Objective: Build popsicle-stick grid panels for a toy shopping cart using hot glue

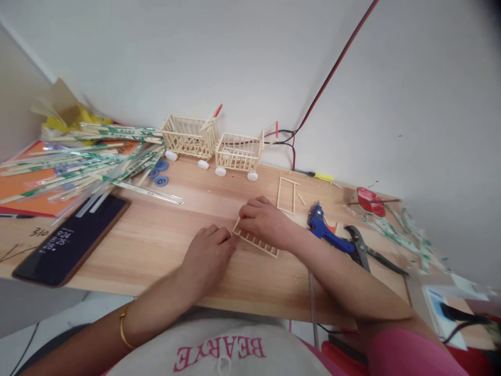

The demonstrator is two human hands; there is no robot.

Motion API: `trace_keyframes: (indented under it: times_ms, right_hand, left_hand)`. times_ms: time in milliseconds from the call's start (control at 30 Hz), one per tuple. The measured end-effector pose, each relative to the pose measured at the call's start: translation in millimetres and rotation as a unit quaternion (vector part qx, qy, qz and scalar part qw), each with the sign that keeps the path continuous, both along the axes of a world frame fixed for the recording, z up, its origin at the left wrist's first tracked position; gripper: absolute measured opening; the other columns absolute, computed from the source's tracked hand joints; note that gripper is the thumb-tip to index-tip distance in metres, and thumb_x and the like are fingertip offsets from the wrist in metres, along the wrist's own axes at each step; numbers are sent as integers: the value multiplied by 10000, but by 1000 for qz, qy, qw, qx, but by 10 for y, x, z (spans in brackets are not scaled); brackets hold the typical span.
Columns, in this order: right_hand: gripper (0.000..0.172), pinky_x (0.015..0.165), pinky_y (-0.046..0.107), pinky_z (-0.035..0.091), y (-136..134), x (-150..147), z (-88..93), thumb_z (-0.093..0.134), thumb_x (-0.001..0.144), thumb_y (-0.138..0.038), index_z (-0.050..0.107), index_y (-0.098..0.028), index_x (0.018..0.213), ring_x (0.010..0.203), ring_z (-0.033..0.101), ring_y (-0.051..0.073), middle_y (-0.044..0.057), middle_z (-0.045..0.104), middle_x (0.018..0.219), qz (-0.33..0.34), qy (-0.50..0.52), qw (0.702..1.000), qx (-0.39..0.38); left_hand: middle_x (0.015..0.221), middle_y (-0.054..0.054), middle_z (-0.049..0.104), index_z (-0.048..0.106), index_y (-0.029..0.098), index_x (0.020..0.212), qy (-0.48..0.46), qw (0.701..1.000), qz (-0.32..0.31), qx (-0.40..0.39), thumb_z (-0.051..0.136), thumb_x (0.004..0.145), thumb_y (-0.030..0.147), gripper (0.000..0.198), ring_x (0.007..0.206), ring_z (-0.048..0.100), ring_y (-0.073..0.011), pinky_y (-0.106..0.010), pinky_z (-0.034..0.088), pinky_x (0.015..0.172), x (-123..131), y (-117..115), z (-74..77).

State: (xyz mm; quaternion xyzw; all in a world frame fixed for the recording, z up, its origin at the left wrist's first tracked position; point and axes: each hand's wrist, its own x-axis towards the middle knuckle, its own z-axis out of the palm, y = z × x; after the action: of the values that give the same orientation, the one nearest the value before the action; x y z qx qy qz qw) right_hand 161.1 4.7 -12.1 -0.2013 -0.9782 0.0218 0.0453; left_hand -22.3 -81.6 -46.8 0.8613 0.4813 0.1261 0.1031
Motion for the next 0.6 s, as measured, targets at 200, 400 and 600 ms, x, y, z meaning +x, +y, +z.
trace_keyframes:
  times_ms: [200,400,600]
  right_hand:
    - [179,797,334,247,2,-28,59,527,897,-287,653,-187,818,856,438,180,48,603,864,2,-27,999,-17]
    - [144,796,341,259,-6,-79,91,546,880,-242,670,-185,835,862,446,186,58,607,857,-3,-57,998,-31]
    - [154,799,308,326,63,50,130,533,855,-166,666,-182,931,878,525,167,67,620,938,-35,23,995,-92]
  left_hand:
    - [840,-63,613,637,180,1010,8,1000,2,14,448,890,199,224,791,503,-214,-375,388,726,5,1,-17]
    - [835,-60,613,642,183,970,27,999,3,19,462,884,205,201,793,514,-222,-377,388,716,16,5,-12]
    - [832,-66,617,643,167,994,10,1000,22,10,458,881,203,220,785,536,-228,-386,415,724,22,6,15]
